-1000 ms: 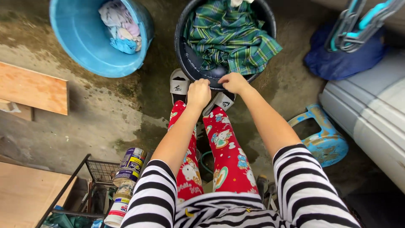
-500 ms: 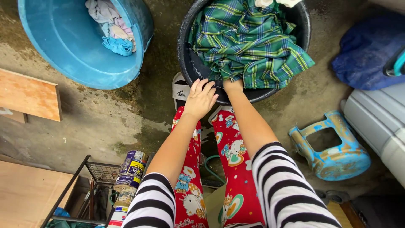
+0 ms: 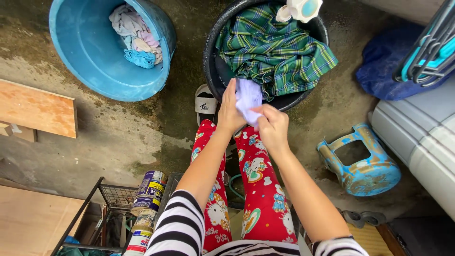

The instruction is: Hand-washing laundry in a bucket and hanging clothes on a clothesline using hangers.

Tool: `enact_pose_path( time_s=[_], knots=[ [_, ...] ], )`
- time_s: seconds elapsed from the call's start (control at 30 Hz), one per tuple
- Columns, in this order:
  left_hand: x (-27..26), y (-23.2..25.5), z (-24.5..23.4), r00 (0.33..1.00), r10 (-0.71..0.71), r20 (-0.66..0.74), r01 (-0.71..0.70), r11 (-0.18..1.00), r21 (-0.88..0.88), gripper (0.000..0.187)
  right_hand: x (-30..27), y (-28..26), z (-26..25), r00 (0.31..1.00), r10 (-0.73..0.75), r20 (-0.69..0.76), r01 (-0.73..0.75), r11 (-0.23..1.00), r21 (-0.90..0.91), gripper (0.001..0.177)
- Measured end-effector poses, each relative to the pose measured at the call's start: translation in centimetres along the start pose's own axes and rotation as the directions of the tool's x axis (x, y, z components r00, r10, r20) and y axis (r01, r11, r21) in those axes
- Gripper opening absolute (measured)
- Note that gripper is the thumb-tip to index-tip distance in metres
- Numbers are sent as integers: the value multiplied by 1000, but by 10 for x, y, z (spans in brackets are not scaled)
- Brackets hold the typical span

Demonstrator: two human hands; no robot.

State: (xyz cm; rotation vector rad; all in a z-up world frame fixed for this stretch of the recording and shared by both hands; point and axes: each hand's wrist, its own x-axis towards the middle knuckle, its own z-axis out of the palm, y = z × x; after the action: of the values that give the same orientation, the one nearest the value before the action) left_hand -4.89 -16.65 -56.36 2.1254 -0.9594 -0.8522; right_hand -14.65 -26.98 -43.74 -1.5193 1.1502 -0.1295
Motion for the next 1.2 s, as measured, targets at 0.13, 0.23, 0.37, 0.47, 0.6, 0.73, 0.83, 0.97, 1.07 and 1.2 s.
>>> enact_pose_path(
  time_s=[0.13, 0.23, 0.37, 0.47, 0.6, 0.73, 0.83, 0.97, 1.07, 1.2],
  knots=[
    [-17, -22, 26, 990, 44, -137, -73, 974, -215, 93, -49, -38, -25, 989, 80, 125, -145, 686, 713, 17],
    [-10, -13, 32, 933, 119, -340, -168, 979, -118, 84, -77, -83, -45, 979, 26, 201, -189, 472, 861, 15],
    [23, 77, -39, 871, 213, -442, -277, 957, -84, 89, -93, -91, -77, 975, -30, 220, -197, 334, 922, 22],
    [21, 92, -49, 867, 260, -425, -343, 930, -132, 42, -81, -53, -106, 1000, 1, -14, 13, 207, 978, 33],
    [2, 120, -69, 948, -15, -319, -171, 819, -548, 45, -27, 21, -107, 975, 163, -149, 94, 302, 949, 20],
    [-26, 146, -79, 967, -41, -250, -116, 805, -582, 56, 26, 62, -63, 875, 434, 215, -372, 318, 872, 41],
    [-44, 155, -69, 963, 57, -263, -200, 808, -555, 49, 48, 15, -44, 769, 228, 597, -633, 137, 762, 64],
    [-51, 165, -80, 924, 261, -279, -372, 782, -500, 50, 47, 22, -24, 768, 302, 565, -639, 308, 705, 61],
    [-46, 158, -82, 937, 288, -198, -349, 804, -481, 54, 48, 40, -23, 837, 91, 539, -534, 345, 772, 63],
    [-28, 127, -77, 942, 35, -333, -190, 874, -447, 63, 29, 6, -25, 927, 200, 317, -359, 233, 904, 46]
  ],
)
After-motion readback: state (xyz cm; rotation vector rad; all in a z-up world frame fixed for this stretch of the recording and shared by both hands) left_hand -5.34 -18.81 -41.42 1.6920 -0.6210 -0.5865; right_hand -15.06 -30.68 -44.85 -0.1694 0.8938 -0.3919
